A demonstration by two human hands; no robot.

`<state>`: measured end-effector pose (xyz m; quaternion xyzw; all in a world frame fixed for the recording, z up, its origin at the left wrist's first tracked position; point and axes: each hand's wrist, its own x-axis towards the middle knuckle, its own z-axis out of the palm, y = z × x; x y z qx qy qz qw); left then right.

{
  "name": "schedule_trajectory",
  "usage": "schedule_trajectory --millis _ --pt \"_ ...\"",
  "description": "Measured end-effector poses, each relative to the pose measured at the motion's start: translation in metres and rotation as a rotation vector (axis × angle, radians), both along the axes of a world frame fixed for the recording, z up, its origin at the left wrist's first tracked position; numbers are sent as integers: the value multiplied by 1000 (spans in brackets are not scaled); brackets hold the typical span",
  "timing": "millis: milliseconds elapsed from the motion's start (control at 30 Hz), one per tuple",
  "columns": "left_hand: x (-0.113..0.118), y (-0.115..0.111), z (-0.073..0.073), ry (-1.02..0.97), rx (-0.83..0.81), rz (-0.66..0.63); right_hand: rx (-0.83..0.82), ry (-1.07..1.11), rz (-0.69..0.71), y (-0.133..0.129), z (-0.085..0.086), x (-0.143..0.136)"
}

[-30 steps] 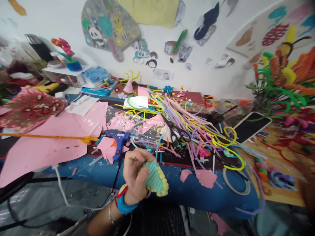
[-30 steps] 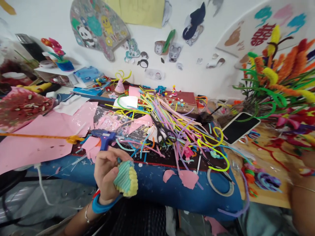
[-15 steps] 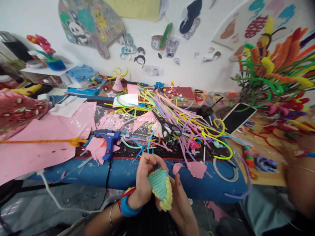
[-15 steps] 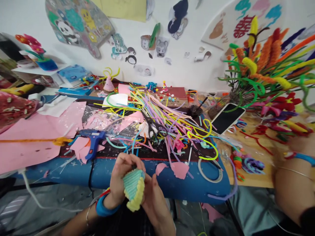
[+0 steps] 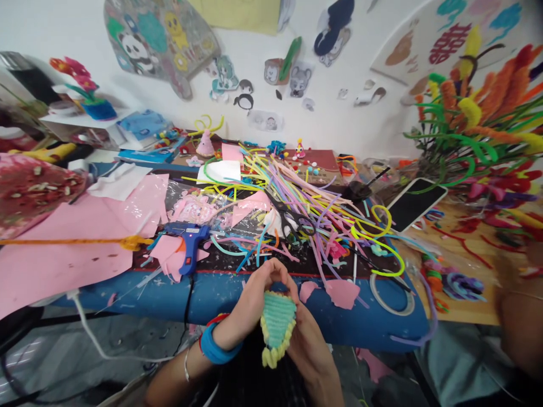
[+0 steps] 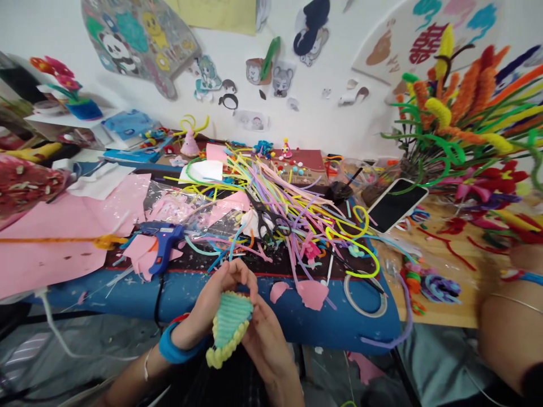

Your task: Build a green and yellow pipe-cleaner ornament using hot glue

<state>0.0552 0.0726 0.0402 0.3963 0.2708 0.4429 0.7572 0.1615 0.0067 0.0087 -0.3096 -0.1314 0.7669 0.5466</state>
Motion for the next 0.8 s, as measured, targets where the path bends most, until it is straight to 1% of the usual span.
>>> schedule_trajectory --millis 67,167,267,333,400,433,467,500,533,567,600,667,733,800 --pt "-2 3 4 107 31 -14 -5 -3 -11 0 0 1" --pt "-4 11 10 298 137 -22 18 14 -8 1 -1 3" --pt "-5 15 13 412 236 -13 31 30 -28 -1 -4 4" --pt "-8 13 14 421 276 77 19 14 -80 -5 -8 6" --pt "-14 5 16 405 369 257 32 -33 -153 -9 -13 10" --pt "-19 0 18 394 453 354 52 -70 -202 -11 -15 14" --pt "-24 -6 19 380 585 440 85 -113 -254 -13 -16 17" --pt "-28 -12 21 371 740 494 124 -154 -308 -14 -17 20" --pt "-32 -17 22 374 877 509 169 -188 -355 -16 -18 23" --pt "-35 -21 24 374 985 487 213 -211 -395 -17 -18 25" --pt "-37 -25 26 391 1058 474 252 -224 -432 -18 -17 27" --pt "-36 -29 28 439 1114 472 292 -234 -471 -20 -14 26" --pt "-33 -29 29 483 1107 503 253 -245 -492 -22 -8 22" --pt "-31 -28 29 507 1091 530 181 -252 -501 -24 -3 18"
